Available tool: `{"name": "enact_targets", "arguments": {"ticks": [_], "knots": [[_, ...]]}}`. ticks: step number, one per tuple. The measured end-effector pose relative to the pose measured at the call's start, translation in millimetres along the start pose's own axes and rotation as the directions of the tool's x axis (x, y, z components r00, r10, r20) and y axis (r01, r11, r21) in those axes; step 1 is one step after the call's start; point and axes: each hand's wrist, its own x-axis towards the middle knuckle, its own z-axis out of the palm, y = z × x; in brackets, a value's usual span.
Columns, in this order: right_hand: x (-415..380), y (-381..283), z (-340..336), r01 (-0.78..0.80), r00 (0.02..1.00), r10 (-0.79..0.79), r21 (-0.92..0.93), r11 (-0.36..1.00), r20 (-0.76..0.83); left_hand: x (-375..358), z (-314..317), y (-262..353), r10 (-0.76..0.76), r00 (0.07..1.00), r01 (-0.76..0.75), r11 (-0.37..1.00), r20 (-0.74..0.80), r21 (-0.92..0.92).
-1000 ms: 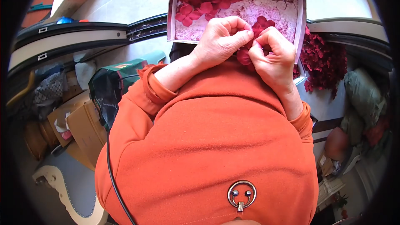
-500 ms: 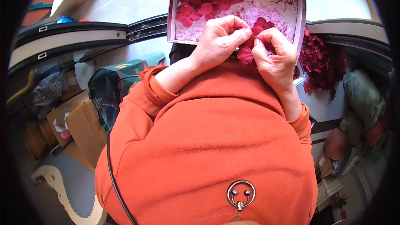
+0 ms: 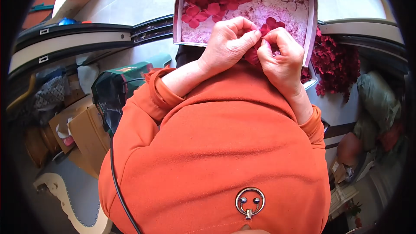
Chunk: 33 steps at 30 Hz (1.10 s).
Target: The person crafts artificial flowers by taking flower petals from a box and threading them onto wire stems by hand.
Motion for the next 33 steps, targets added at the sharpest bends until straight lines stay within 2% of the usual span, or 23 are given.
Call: {"name": "enact_targets", "arguments": {"ticks": [2,4,5,6,8,9,10,12,14,16,17,18,20,22,24,25,26,27,28,29,30,32,33], "knots": [[2.0,-0.8,-1.8,-0.002,1.000,0.002,0.009,1.000,0.021,0.5,-1.4,1.1,-0.021,1.000,0.021,1.000,0.021,-0.002],[5.7,-1.6,-14.3,-0.184,0.975,0.164,0.134,0.974,0.150,3.2,-3.1,0.7,0.024,1.000,-0.025,0.998,0.017,0.063],[9.3,-2.6,-21.1,-0.285,0.949,0.240,0.230,0.931,0.207,4.7,-4.3,1.0,0.065,0.998,-0.066,0.990,0.012,0.126],[8.4,1.7,-26.3,-0.403,0.910,0.343,0.299,0.865,0.234,6.1,-6.1,4.4,0.096,0.995,-0.094,0.991,-0.008,0.096],[8.7,4.6,-31.2,-0.338,0.941,0.305,0.400,0.852,0.146,8.4,-12.1,3.6,0.107,0.993,-0.106,0.994,-0.051,0.017],[10.7,6.4,-36.8,-0.228,0.967,0.178,0.305,0.925,0.183,7.1,-14.9,5.8,0.052,0.998,-0.050,0.998,-0.046,0.047],[10.9,6.1,-34.8,-0.228,0.967,0.177,0.307,0.924,0.184,7.1,-14.9,5.7,0.052,0.998,-0.050,0.998,-0.047,0.048],[12.2,1.2,-28.1,0.099,0.985,-0.104,0.041,0.994,0.141,8.1,-13.2,4.9,0.084,0.995,-0.079,0.994,-0.050,0.081],[13.2,-0.6,-29.0,0.151,0.975,-0.155,0.038,0.988,0.161,8.9,-12.8,4.1,0.092,0.995,-0.088,0.989,-0.036,0.117],[12.0,4.3,-29.5,0.134,0.974,-0.161,0.168,0.977,0.161,8.5,-13.8,2.6,0.103,0.994,-0.097,0.983,-0.028,0.156],[10.8,5.5,-29.5,0.061,0.985,-0.102,0.278,0.959,0.136,8.5,-14.0,1.4,0.095,0.995,-0.088,0.968,-0.021,0.235],[9.5,6.7,-28.7,0.065,0.986,-0.105,0.275,0.959,0.131,9.0,-13.6,0.9,0.088,0.996,-0.080,0.947,-0.012,0.311],[7.0,9.4,-28.5,-0.104,0.992,0.046,0.570,0.815,0.115,8.3,-11.0,2.1,0.088,0.996,-0.084,0.948,0.002,0.307],[4.5,9.6,-28.8,-0.112,0.993,0.061,0.617,0.779,0.103,7.2,-11.0,3.7,0.014,0.999,-0.026,0.943,0.039,0.330],[-0.9,11.0,-31.2,-0.239,0.971,0.173,0.745,0.623,0.167,7.2,-13.2,7.7,0.018,0.999,-0.029,0.940,0.034,0.341],[-1.1,4.6,-30.9,-0.275,0.955,0.262,0.743,0.611,0.138,7.2,-17.4,9.7,0.056,0.995,-0.081,0.928,0.080,0.364],[-1.5,5.7,-34.2,-0.296,0.945,0.287,0.777,0.555,0.155,7.0,-22.1,12.3,0.091,0.988,-0.133,0.914,0.124,0.384],[-0.8,8.1,-44.7,-0.359,0.926,0.305,0.768,0.530,0.222,6.3,-28.8,23.3,0.163,0.983,-0.180,0.801,0.081,0.572],[-0.2,8.4,-52.7,-0.419,0.903,0.321,0.754,0.507,0.286,9.0,-39.8,24.5,0.275,0.959,-0.257,0.729,0.071,0.634],[-0.9,5.7,-52.2,-0.410,0.904,0.370,0.678,0.609,0.214,10.7,-52.6,25.2,0.306,0.948,-0.276,0.641,0.091,0.716],[-0.9,3.9,-51.3,-0.409,0.904,0.369,0.681,0.607,0.215,9.6,-60.6,29.5,0.334,0.935,-0.292,0.546,0.116,0.786],[-1.0,0.0,-48.4,-0.397,0.918,0.346,0.508,0.765,0.196,4.7,-66.0,32.6,0.278,0.951,-0.263,0.491,0.137,0.830],[-1.4,-2.5,-45.3,-0.386,0.922,0.327,0.479,0.789,0.206,3.5,-67.1,30.9,0.284,0.933,-0.321,0.380,0.221,0.867]]}}
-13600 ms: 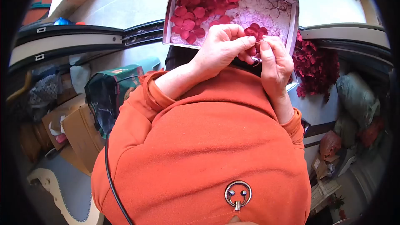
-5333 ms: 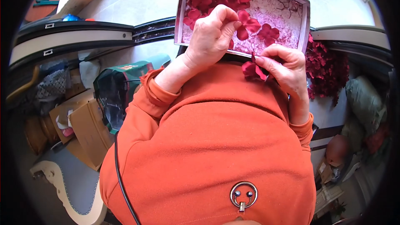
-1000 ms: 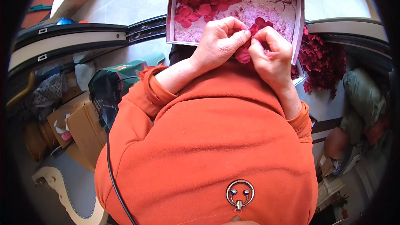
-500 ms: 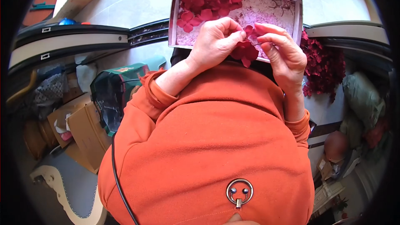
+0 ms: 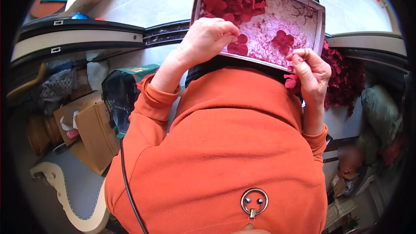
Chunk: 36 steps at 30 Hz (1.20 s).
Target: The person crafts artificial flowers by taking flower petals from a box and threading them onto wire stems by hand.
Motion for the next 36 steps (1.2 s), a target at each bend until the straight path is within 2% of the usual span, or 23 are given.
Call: {"name": "enact_targets", "arguments": {"ticks": [1,3,5,10,12,13,14,15,16,18,20,23,24,26,30,32,36], "knots": [[-0.3,0.1,4.2,0.012,1.000,-0.011,-0.036,0.999,0.019,-1.7,-0.1,-0.7,0.077,0.996,-0.080,0.991,0.038,0.103],[0.3,0.2,9.1,0.015,0.998,-0.010,-0.102,0.995,0.057,-3.1,4.6,0.1,0.049,0.997,-0.054,0.994,0.060,0.090],[1.6,0.5,9.8,0.023,0.996,-0.012,-0.123,0.992,0.086,-2.4,12.3,-5.6,0.112,0.989,-0.127,0.977,0.095,0.171],[4.3,-0.1,12.5,-0.022,0.991,0.042,-0.154,0.988,0.129,3.1,20.7,-11.9,0.085,0.994,-0.096,0.983,0.071,0.158],[5.6,0.2,16.0,0.050,0.996,-0.037,-0.155,0.987,0.087,6.1,17.5,-4.6,-0.047,0.999,0.047,0.993,0.000,-0.109],[5.4,-1.5,18.0,0.048,0.996,-0.035,-0.157,0.987,0.082,6.5,15.9,1.9,-0.206,0.976,0.219,0.875,0.077,-0.432],[5.1,-4.5,20.6,0.003,0.999,0.002,-0.114,0.993,0.040,8.3,12.6,8.4,-0.256,0.953,0.298,0.713,0.160,-0.634],[4.6,-6.5,22.8,-0.040,0.999,0.040,-0.071,0.997,0.001,9.0,10.9,14.0,-0.282,0.926,0.366,0.498,0.252,-0.787],[5.9,-3.9,24.7,0.107,0.994,-0.109,-0.172,0.979,-0.003,8.3,14.2,16.8,-0.267,0.905,0.410,0.347,0.331,-0.843],[7.9,-5.2,29.6,0.280,0.958,-0.285,-0.260,0.924,0.020,8.0,22.0,24.4,-0.188,0.884,0.459,0.165,0.429,-0.873],[12.4,-1.2,30.7,0.492,0.862,-0.501,-0.367,0.789,0.079,7.7,32.6,23.5,-0.100,0.880,0.467,0.013,0.464,-0.884],[13.3,5.9,28.4,0.607,0.768,-0.619,-0.497,0.620,0.166,6.4,31.2,29.0,-0.068,0.873,0.482,-0.035,0.483,-0.876],[12.9,5.6,27.6,0.605,0.769,-0.617,-0.499,0.621,0.165,5.7,31.0,30.7,-0.066,0.872,0.484,-0.036,0.485,-0.875],[12.8,5.0,27.3,0.640,0.731,-0.646,-0.554,0.533,0.222,4.2,30.2,32.5,-0.062,0.861,0.493,-0.148,0.505,-0.857],[11.6,7.3,25.3,0.653,0.719,-0.647,-0.566,0.503,0.255,1.8,31.8,30.8,-0.053,0.889,0.451,-0.068,0.455,-0.890],[11.6,9.6,25.1,0.657,0.703,-0.669,-0.580,0.482,0.241,3.8,29.1,34.7,-0.091,0.876,0.480,0.075,0.473,-0.874],[10.9,15.1,23.9,0.651,0.707,-0.676,-0.565,0.507,0.208,4.1,30.6,38.3,-0.168,0.866,0.484,0.042,0.471,-0.874]]}}
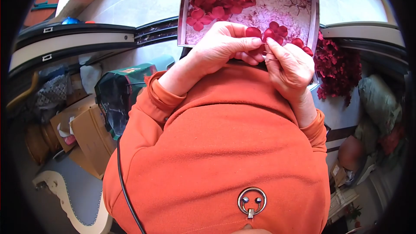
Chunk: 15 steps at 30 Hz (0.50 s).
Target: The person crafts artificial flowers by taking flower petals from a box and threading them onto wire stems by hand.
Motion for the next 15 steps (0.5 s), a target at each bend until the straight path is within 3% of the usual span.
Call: {"name": "enact_targets", "arguments": {"ticks": [5,15], "knots": [[-1.2,-2.7,-3.7,-0.003,1.000,0.002,-0.051,0.999,-0.005,-1.9,3.7,0.6,0.032,0.995,-0.035,0.999,-0.093,-0.039],[-3.1,-3.1,-1.2,0.043,0.997,-0.036,-0.108,0.993,0.065,1.5,3.3,-8.1,0.104,0.987,-0.105,0.994,-0.121,0.003]]}}
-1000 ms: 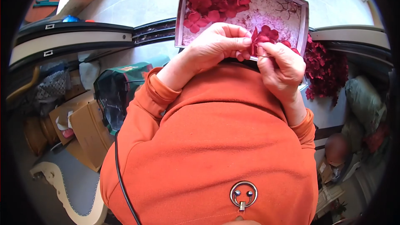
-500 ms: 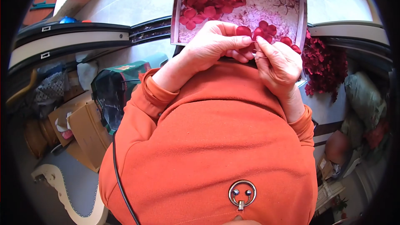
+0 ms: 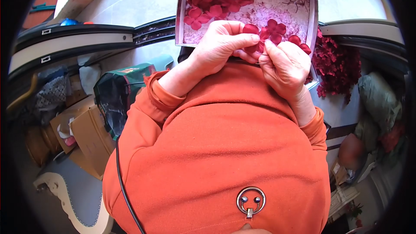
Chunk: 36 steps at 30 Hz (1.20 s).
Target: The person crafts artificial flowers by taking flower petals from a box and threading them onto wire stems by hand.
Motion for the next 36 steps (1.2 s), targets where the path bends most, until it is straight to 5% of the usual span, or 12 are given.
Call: {"name": "enact_targets", "arguments": {"ticks": [26,36], "knots": [[0.0,-2.0,6.0,-0.100,0.994,0.099,0.029,0.995,0.054,-0.8,4.4,-9.7,0.149,0.988,-0.139,0.971,-0.036,0.195],[0.5,-0.2,9.1,-0.189,0.982,0.189,0.107,0.976,0.002,-2.0,7.9,-8.2,0.139,0.987,-0.136,0.990,-0.074,0.048]]}}
